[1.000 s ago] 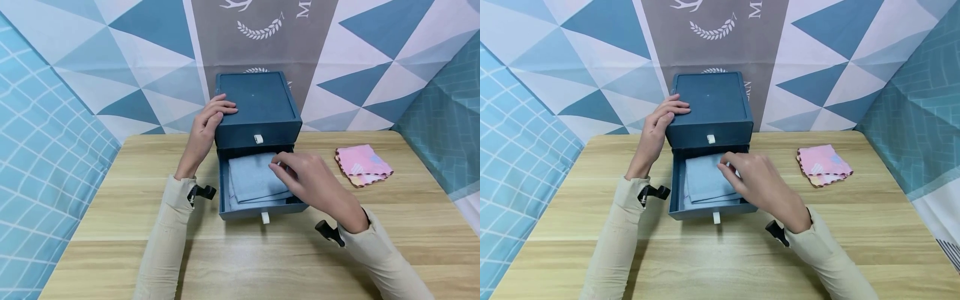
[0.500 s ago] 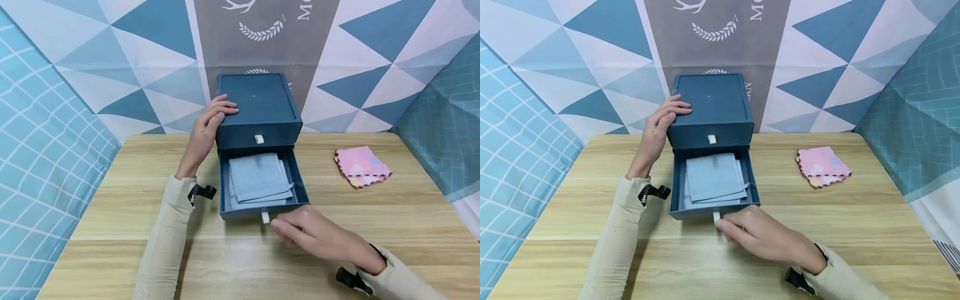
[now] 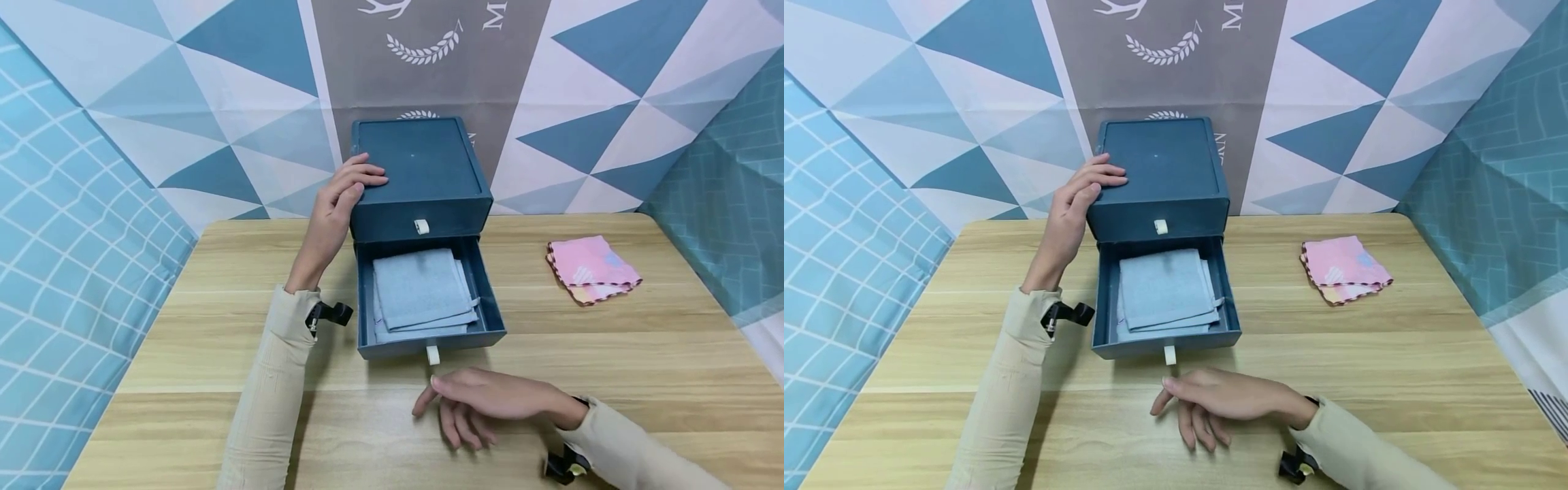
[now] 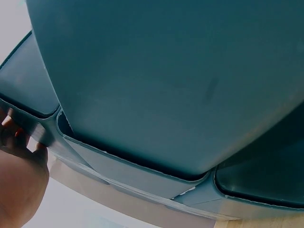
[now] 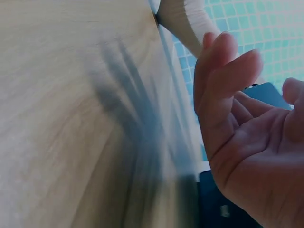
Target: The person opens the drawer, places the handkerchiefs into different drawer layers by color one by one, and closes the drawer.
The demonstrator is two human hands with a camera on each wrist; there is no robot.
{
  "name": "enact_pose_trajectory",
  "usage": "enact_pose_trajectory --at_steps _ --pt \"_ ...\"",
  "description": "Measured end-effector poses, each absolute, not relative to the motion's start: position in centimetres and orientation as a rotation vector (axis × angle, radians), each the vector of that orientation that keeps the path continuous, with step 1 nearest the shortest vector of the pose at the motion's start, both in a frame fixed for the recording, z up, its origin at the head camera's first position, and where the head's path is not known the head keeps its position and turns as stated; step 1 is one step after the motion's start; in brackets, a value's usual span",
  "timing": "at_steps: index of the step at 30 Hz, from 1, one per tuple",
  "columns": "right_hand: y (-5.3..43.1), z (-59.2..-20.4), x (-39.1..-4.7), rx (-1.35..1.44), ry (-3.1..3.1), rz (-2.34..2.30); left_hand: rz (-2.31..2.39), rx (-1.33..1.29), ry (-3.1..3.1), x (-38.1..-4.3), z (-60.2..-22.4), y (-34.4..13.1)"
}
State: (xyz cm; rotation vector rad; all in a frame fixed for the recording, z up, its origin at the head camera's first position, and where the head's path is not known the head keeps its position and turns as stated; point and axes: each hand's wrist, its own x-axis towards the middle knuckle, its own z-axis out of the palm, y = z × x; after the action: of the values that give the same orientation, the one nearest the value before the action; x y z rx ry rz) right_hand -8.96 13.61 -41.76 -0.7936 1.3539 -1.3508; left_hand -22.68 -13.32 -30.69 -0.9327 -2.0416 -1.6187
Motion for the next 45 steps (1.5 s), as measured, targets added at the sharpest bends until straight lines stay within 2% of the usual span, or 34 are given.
enact_pose_trajectory --at_steps 13,45 --pt "11.9 -41.8 -10.2 -0.623 1.149 -1.464 -1.634 -0.928 -2.044 -22.6 -30.6 -13.3" --pt "10.7 -41.3 -10.4 -0.747 1.284 -1.592 -1.621 -0.935 -2.05 -22.7 -30.4 -13.4"
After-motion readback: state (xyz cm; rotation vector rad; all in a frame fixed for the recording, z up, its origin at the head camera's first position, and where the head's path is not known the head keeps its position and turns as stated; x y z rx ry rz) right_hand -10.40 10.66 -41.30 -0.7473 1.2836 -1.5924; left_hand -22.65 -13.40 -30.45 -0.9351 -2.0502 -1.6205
